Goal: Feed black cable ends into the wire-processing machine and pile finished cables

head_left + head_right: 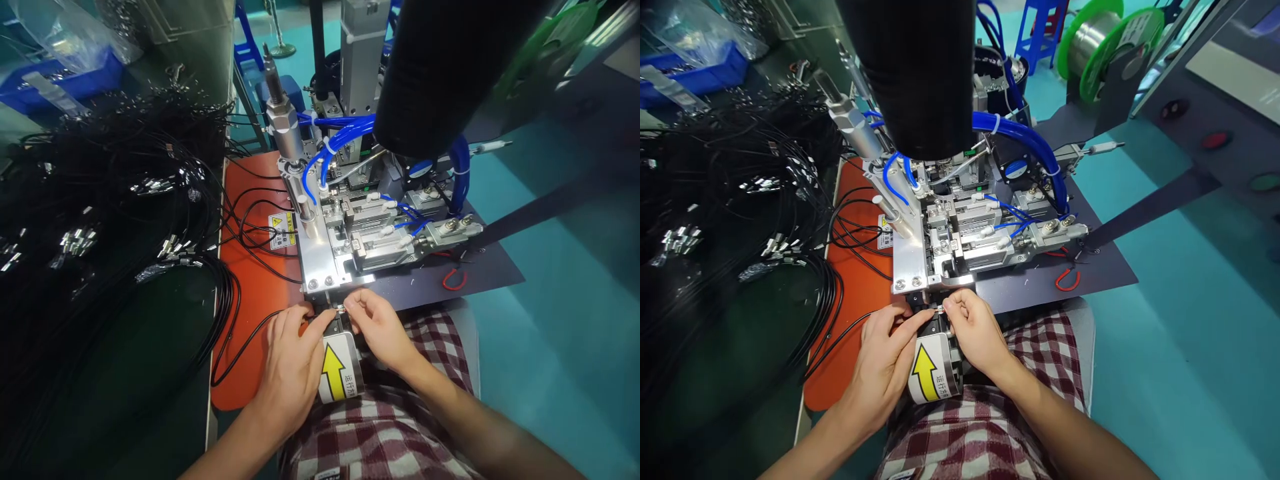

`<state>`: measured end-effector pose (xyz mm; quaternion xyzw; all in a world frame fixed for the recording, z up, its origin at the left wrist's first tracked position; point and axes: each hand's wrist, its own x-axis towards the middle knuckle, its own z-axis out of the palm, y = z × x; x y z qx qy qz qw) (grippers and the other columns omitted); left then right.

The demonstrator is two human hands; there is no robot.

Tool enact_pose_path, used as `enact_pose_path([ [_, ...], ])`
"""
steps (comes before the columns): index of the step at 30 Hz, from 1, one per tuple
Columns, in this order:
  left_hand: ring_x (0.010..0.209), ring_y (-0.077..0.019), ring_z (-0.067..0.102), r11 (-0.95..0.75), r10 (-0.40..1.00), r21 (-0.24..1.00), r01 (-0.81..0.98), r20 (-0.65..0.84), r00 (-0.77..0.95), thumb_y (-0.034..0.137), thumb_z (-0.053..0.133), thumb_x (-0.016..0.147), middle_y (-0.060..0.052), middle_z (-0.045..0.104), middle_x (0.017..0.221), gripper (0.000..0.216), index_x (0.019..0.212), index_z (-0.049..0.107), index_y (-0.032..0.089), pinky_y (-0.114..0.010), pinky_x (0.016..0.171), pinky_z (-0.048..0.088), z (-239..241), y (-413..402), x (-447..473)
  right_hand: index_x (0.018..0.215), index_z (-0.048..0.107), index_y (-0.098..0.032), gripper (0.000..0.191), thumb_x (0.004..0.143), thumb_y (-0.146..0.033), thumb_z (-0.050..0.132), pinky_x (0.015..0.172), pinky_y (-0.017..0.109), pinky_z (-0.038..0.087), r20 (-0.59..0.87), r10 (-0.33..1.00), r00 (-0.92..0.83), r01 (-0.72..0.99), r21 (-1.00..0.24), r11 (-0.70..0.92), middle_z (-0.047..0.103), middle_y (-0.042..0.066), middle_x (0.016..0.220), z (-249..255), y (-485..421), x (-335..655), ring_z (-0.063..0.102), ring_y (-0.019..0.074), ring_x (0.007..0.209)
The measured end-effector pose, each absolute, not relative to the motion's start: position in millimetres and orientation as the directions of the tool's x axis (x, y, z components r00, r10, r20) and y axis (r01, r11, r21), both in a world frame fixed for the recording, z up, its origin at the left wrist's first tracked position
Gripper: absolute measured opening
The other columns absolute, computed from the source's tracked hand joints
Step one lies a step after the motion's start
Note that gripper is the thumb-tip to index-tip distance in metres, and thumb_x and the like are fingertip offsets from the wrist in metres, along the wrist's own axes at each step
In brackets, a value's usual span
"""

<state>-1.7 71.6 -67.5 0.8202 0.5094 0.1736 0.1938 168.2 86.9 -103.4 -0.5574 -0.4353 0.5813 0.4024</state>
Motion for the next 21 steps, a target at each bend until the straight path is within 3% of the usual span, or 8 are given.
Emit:
enact_pose_path([
  [5, 0.098, -0.0228, 0.043, -0.414, 0.899, 0.492, 0.766, 0.091, 0.428, 0.009, 0.037, 0.089, -0.007, 0.046, 0.106, 0.043, 0.127, 0.05, 0.027, -0.039, 0.084, 0.037, -65.9, 71.3, -2.2, 0.069, 0.049, -0.02, 0.028, 0.086, -0.042, 0.054, 0.051, 0.025, 0.034, -0.328, 0.944, -0.039, -0.053, -0.942, -0.33, 0.046, -0.006, 0.054, -98.2, 88.4, 165.9, 0.042, 0.0118, 0.051],
  [10, 0.099, -0.0254, 0.044, -0.445, 0.891, 0.348, 0.825, 0.079, 0.448, 0.011, 0.039, 0.089, -0.009, 0.048, 0.107, 0.039, 0.125, 0.052, 0.023, -0.043, 0.086, 0.036, -67.3, 68.1, -0.7, 0.064, 0.049, -0.019, 0.037, 0.078, -0.051, 0.061, 0.05, 0.024, 0.031, -0.425, 0.896, -0.129, -0.252, -0.86, -0.444, 0.044, -0.007, 0.051, -101.8, 90.6, 164.6, 0.037, 0.0097, 0.048],
  [21, 0.096, -0.0251, 0.046, -0.483, 0.876, 0.257, 0.837, 0.124, 0.467, 0.008, 0.041, 0.086, -0.009, 0.05, 0.102, 0.042, 0.123, 0.054, 0.022, -0.042, 0.082, 0.037, -65.9, 69.5, 1.8, 0.07, 0.05, -0.019, 0.039, 0.075, -0.056, 0.062, 0.051, 0.025, 0.032, -0.378, 0.922, -0.084, -0.232, -0.892, -0.387, 0.045, -0.007, 0.054, -99.4, 86.5, 162.6, 0.042, 0.0111, 0.05],
])
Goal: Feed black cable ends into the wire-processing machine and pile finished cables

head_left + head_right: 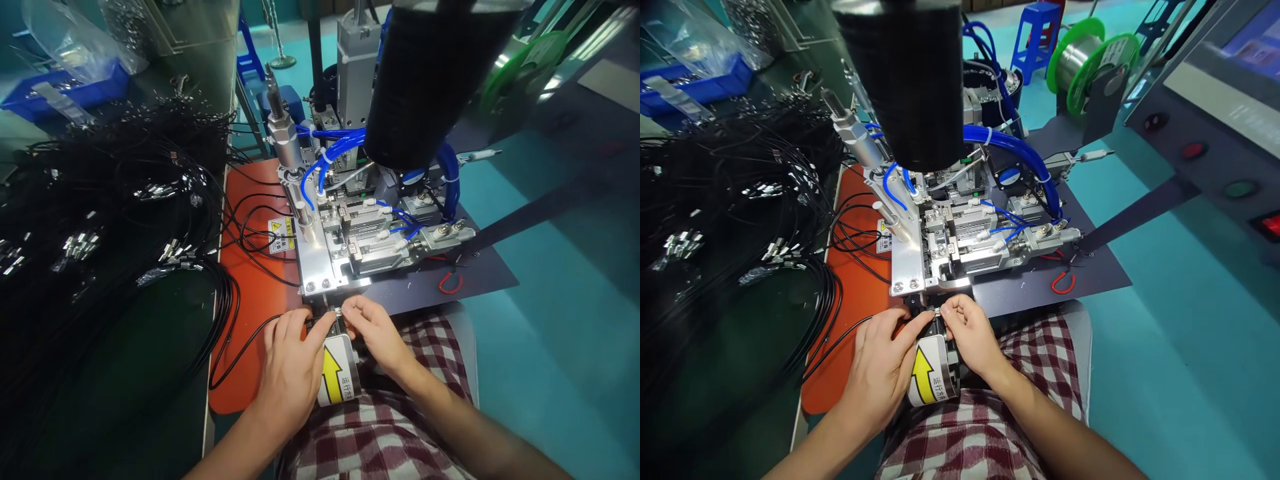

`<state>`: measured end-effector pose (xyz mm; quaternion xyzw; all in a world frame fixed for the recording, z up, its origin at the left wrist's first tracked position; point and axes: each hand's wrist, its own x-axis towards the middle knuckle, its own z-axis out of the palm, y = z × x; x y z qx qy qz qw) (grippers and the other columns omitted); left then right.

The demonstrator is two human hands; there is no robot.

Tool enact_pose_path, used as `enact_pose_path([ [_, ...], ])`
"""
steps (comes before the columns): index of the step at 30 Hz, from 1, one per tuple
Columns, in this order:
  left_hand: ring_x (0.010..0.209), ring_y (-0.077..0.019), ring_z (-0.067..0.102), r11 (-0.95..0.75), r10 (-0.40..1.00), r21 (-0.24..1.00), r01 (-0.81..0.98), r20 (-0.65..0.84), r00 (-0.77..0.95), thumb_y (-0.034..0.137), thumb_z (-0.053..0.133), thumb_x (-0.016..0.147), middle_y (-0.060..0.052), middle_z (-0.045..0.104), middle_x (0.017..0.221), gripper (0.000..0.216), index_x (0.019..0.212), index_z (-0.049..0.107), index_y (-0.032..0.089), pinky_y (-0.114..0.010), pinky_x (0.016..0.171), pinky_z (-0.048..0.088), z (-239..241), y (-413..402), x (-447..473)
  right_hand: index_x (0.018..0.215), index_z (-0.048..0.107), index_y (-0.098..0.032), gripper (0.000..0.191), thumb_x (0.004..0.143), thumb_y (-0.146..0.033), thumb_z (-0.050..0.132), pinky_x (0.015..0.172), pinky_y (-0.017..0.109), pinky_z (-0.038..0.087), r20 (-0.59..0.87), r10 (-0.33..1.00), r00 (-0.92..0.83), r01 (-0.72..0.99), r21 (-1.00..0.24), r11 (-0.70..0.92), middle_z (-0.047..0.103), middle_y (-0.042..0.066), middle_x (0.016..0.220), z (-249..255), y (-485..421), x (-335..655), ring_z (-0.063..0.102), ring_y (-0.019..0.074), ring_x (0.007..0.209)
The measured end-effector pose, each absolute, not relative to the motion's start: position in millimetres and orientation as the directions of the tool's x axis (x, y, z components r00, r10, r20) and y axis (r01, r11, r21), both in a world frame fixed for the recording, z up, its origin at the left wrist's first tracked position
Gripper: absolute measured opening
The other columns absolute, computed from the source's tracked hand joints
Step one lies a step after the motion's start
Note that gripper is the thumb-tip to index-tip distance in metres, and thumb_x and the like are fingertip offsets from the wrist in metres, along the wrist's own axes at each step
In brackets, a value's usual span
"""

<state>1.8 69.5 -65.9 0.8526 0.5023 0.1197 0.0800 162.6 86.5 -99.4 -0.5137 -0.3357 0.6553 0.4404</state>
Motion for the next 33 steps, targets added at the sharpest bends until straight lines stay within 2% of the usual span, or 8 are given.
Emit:
enact_pose_path([
  [5, 0.098, -0.0284, 0.049, -0.485, 0.874, 0.176, 0.856, 0.1, 0.475, 0.011, 0.041, 0.085, -0.012, 0.054, 0.106, 0.042, 0.123, 0.057, 0.021, -0.046, 0.082, 0.04, -66.9, 69.7, 5.9, 0.07, 0.049, -0.02, 0.033, 0.081, -0.05, 0.058, 0.051, 0.026, 0.033, -0.339, 0.94, -0.031, -0.228, -0.913, -0.337, 0.044, -0.007, 0.055, -105.2, 82.2, 157.8, 0.042, 0.0111, 0.05],
  [11, 0.092, -0.0238, 0.055, -0.448, 0.892, 0.373, 0.812, 0.126, 0.434, 0.011, 0.031, 0.089, -0.009, 0.059, 0.099, 0.041, 0.117, 0.059, 0.022, -0.042, 0.078, 0.048, -47.7, 72.5, 1.7, 0.07, 0.049, -0.02, 0.035, 0.081, -0.053, 0.057, 0.051, 0.026, 0.034, -0.312, 0.949, -0.042, -0.246, -0.918, -0.313, 0.044, -0.006, 0.056, -114.4, 84.2, 155.3, 0.042, 0.0113, 0.05],
  [15, 0.108, -0.0229, 0.054, -0.41, 0.911, 0.412, 0.814, 0.131, 0.392, 0.014, 0.031, 0.091, -0.009, 0.057, 0.119, 0.045, 0.133, 0.045, 0.024, -0.038, 0.091, 0.048, -44.9, 55.5, -19.1, 0.071, 0.05, -0.02, 0.033, 0.083, -0.05, 0.057, 0.053, 0.026, 0.034, -0.303, 0.951, -0.065, -0.239, -0.92, -0.31, 0.044, -0.007, 0.057, -120.5, 82.9, 158.9, 0.041, 0.0111, 0.051],
  [18, 0.119, -0.0231, 0.049, -0.369, 0.929, 0.334, 0.867, 0.109, 0.353, 0.014, 0.033, 0.092, -0.009, 0.05, 0.131, 0.054, 0.144, 0.027, 0.026, -0.038, 0.098, 0.045, -54.2, 37.3, -37.2, 0.07, 0.05, -0.02, 0.034, 0.082, -0.051, 0.058, 0.054, 0.027, 0.034, -0.306, 0.949, -0.077, -0.237, -0.919, -0.315, 0.045, -0.006, 0.056, -119.4, 82.4, 160.2, 0.042, 0.0114, 0.052],
  [21, 0.12, -0.0229, 0.048, -0.347, 0.938, 0.24, 0.907, 0.095, 0.334, 0.012, 0.034, 0.092, -0.01, 0.047, 0.134, 0.059, 0.147, 0.018, 0.027, -0.037, 0.095, 0.046, -64.9, 26.3, -47.5, 0.069, 0.051, -0.02, 0.036, 0.08, -0.053, 0.06, 0.053, 0.027, 0.034, -0.315, 0.946, -0.081, -0.243, -0.914, -0.325, 0.046, -0.006, 0.056, -114.8, 83.1, 159.7, 0.042, 0.0115, 0.051],
  [24, 0.113, -0.025, 0.053, -0.337, 0.941, 0.188, 0.923, 0.083, 0.327, 0.012, 0.034, 0.091, -0.012, 0.049, 0.131, 0.057, 0.145, 0.022, 0.025, -0.04, 0.09, 0.048, -69.7, 27.2, -48.3, 0.068, 0.051, -0.019, 0.038, 0.078, -0.054, 0.061, 0.053, 0.027, 0.034, -0.321, 0.944, -0.08, -0.241, -0.912, -0.331, 0.046, -0.006, 0.056, -110.6, 84.4, 159.3, 0.041, 0.0113, 0.05],
  [28, 0.112, -0.0271, 0.051, -0.345, 0.939, 0.21, 0.915, 0.093, 0.332, 0.01, 0.031, 0.09, -0.012, 0.052, 0.128, 0.05, 0.138, 0.036, 0.022, -0.046, 0.093, 0.045, -68.6, 40.5, -48.9, 0.067, 0.051, -0.02, 0.039, 0.077, -0.056, 0.062, 0.053, 0.027, 0.034, -0.323, 0.943, -0.081, -0.235, -0.913, -0.333, 0.045, -0.006, 0.056, -109.4, 86.4, 159.2, 0.041, 0.0115, 0.05],
  [33, 0.115, -0.0234, 0.048, -0.416, 0.909, 0.257, 0.872, 0.09, 0.407, 0.009, 0.03, 0.091, -0.009, 0.051, 0.129, 0.046, 0.131, 0.047, 0.022, -0.038, 0.092, 0.047, -70.3, 55.9, -63.6, 0.07, 0.052, -0.02, 0.038, 0.082, -0.055, 0.057, 0.054, 0.027, 0.034, -0.327, 0.941, -0.093, -0.238, -0.91, -0.339, 0.047, -0.004, 0.061, -122.7, 81.5, 164.5, 0.042, 0.0121, 0.053],
])
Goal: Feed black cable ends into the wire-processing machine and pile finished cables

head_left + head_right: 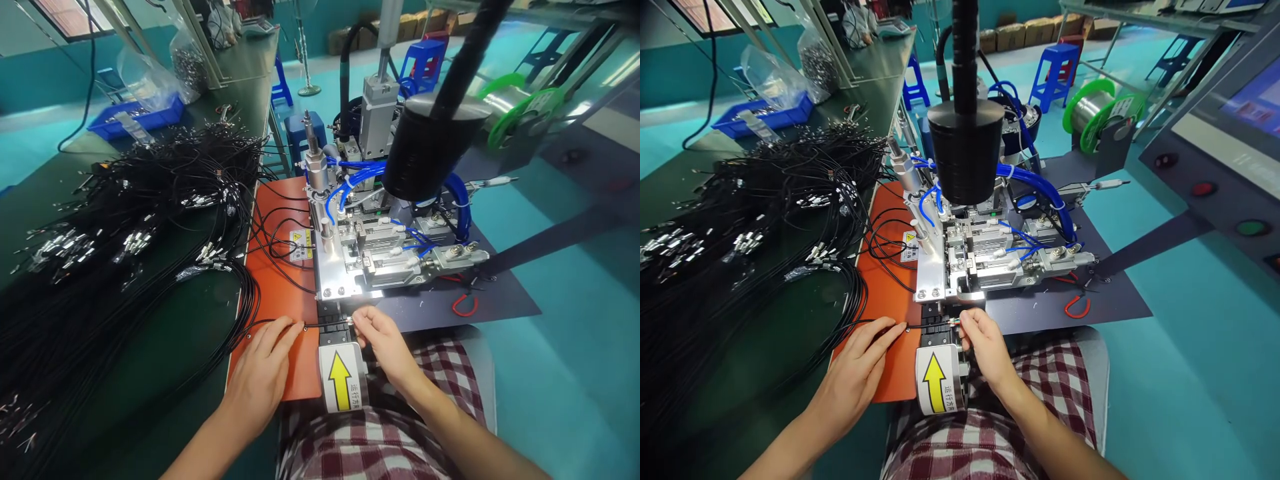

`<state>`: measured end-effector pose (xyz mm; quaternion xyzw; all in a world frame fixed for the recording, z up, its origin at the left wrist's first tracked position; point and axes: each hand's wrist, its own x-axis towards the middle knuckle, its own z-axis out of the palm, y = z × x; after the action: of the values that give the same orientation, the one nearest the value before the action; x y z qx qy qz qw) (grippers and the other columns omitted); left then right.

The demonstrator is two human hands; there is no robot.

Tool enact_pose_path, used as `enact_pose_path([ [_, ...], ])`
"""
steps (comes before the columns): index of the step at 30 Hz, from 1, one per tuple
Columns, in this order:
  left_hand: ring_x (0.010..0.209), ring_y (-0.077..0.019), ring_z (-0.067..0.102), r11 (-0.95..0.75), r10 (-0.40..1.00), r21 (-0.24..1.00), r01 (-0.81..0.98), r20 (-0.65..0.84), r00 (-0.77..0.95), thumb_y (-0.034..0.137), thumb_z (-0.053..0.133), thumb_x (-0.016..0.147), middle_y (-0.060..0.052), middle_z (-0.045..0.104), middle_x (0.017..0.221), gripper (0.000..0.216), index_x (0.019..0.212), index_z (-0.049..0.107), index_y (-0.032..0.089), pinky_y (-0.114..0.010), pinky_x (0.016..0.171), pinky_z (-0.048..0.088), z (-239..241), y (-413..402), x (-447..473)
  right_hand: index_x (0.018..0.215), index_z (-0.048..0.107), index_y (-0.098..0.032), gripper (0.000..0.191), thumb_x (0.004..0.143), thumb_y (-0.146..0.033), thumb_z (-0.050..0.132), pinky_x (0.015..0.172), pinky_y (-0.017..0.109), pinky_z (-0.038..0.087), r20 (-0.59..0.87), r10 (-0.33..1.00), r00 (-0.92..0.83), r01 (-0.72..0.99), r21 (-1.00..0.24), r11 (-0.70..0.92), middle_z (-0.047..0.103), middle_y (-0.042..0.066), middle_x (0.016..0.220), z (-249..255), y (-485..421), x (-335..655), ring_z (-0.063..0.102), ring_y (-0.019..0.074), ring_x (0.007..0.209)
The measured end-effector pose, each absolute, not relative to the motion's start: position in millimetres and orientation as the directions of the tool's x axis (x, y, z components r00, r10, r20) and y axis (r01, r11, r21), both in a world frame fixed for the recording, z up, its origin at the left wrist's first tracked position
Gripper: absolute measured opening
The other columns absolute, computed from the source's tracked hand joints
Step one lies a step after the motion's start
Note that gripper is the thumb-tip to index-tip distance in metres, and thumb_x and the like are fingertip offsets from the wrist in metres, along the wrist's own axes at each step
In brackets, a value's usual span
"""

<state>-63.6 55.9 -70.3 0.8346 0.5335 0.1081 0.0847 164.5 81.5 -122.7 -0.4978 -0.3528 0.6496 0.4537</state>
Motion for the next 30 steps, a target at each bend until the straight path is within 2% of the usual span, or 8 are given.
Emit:
enact_pose_path([
  [4, 0.114, -0.0223, 0.048, -0.467, 0.884, 0.244, 0.85, 0.122, 0.451, 0.008, 0.031, 0.09, -0.008, 0.051, 0.129, 0.047, 0.132, 0.046, 0.023, -0.036, 0.092, 0.047, -75.8, 58.1, -71.6, 0.077, 0.056, -0.02, 0.038, 0.087, -0.056, 0.048, 0.055, 0.028, 0.035, -0.368, 0.929, -0.034, -0.238, -0.9, -0.365, 0.05, -0.002, 0.067, -137.7, 66.2, 179.3, 0.042, 0.0132, 0.055],
  [12, 0.118, -0.0225, 0.047, -0.459, 0.888, 0.247, 0.853, 0.137, 0.439, 0.007, 0.032, 0.088, -0.007, 0.051, 0.131, 0.052, 0.135, 0.044, 0.026, -0.036, 0.095, 0.046, -87.3, 55.0, -74.7, 0.073, 0.06, -0.021, 0.037, 0.082, -0.056, 0.056, 0.052, 0.028, 0.034, -0.439, 0.891, 0.114, -0.21, -0.887, -0.411, 0.049, -0.001, 0.065, -133.6, 38.9, 201.8, 0.04, 0.0133, 0.052],
  [23, 0.118, -0.0224, 0.049, -0.439, 0.898, 0.284, 0.853, 0.115, 0.424, 0.005, 0.031, 0.087, -0.007, 0.053, 0.13, 0.052, 0.132, 0.05, 0.026, -0.035, 0.093, 0.048, -83.4, 55.9, -76.1, 0.077, 0.063, -0.022, 0.038, 0.077, -0.06, 0.059, 0.05, 0.029, 0.036, -0.52, 0.84, 0.157, -0.274, -0.84, -0.469, 0.053, 0.0, 0.064, -155.2, 21.2, 214.7, 0.042, 0.0153, 0.051],
  [30, 0.124, -0.0243, 0.045, -0.395, 0.916, 0.259, 0.881, 0.043, 0.398, 0.006, 0.032, 0.087, -0.009, 0.048, 0.137, 0.055, 0.139, 0.041, 0.022, -0.041, 0.102, 0.043, -76.7, 76.1, -66.9, 0.077, 0.064, -0.023, 0.038, 0.077, -0.061, 0.059, 0.047, 0.029, 0.038, -0.51, 0.85, 0.134, -0.255, -0.846, -0.468, 0.054, 0.0, 0.059, -162.4, 12.2, 216.1, 0.045, 0.0152, 0.048],
])
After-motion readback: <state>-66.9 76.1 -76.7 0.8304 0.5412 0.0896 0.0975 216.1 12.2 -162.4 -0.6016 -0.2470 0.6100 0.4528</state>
